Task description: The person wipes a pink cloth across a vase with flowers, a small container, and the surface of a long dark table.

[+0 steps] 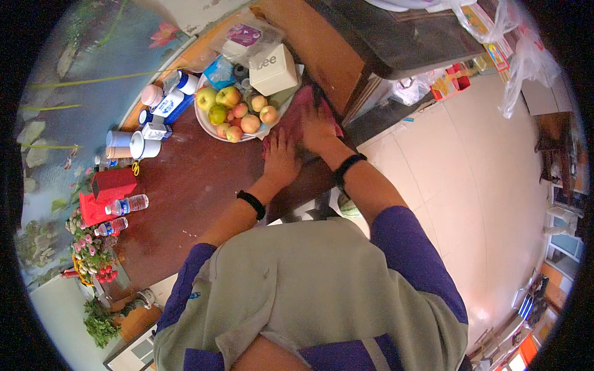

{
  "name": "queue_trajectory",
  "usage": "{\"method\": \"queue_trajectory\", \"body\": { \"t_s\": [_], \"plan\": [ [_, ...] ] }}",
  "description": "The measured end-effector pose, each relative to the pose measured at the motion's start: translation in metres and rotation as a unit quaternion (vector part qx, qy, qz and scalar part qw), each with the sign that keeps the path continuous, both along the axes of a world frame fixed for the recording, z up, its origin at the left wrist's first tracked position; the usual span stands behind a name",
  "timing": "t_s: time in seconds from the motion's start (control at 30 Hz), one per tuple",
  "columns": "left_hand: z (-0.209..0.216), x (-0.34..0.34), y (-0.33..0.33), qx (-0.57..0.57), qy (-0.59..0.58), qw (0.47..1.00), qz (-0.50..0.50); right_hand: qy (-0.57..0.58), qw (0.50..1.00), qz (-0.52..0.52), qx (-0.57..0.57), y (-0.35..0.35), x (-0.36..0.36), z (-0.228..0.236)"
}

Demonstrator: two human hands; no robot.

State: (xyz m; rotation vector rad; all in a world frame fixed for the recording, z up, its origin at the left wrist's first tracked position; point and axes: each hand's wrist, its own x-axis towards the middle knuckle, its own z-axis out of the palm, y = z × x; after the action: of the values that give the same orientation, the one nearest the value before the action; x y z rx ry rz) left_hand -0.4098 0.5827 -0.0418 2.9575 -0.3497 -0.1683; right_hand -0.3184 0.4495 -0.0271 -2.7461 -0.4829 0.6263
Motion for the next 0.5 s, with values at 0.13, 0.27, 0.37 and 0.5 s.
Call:
{"method": "queue_trajectory", "body": {
  "t_s": [0.13, 0.27, 0.37, 0.5],
  "plan": [
    [0.005, -0.031, -0.014, -0.028, 0.03, 0.997, -0.068, -0.136, 0.989, 0.051, -0.016, -0.055, -0.07, -0.022],
    [-0.004, -0.063, -0.032, -0.055, 0.047, 0.981, -0.179, -0.183, 0.983, 0.029, -0.019, -0.091, -0.134, -0.027],
    [0.001, -0.061, -0.028, -0.071, 0.059, 0.974, -0.205, -0.149, 0.989, 0.014, -0.006, -0.087, -0.139, -0.016],
    [0.007, -0.05, -0.02, -0.061, 0.08, 0.981, -0.165, -0.136, 0.985, -0.008, -0.107, -0.055, -0.127, -0.031]
  ]
}}
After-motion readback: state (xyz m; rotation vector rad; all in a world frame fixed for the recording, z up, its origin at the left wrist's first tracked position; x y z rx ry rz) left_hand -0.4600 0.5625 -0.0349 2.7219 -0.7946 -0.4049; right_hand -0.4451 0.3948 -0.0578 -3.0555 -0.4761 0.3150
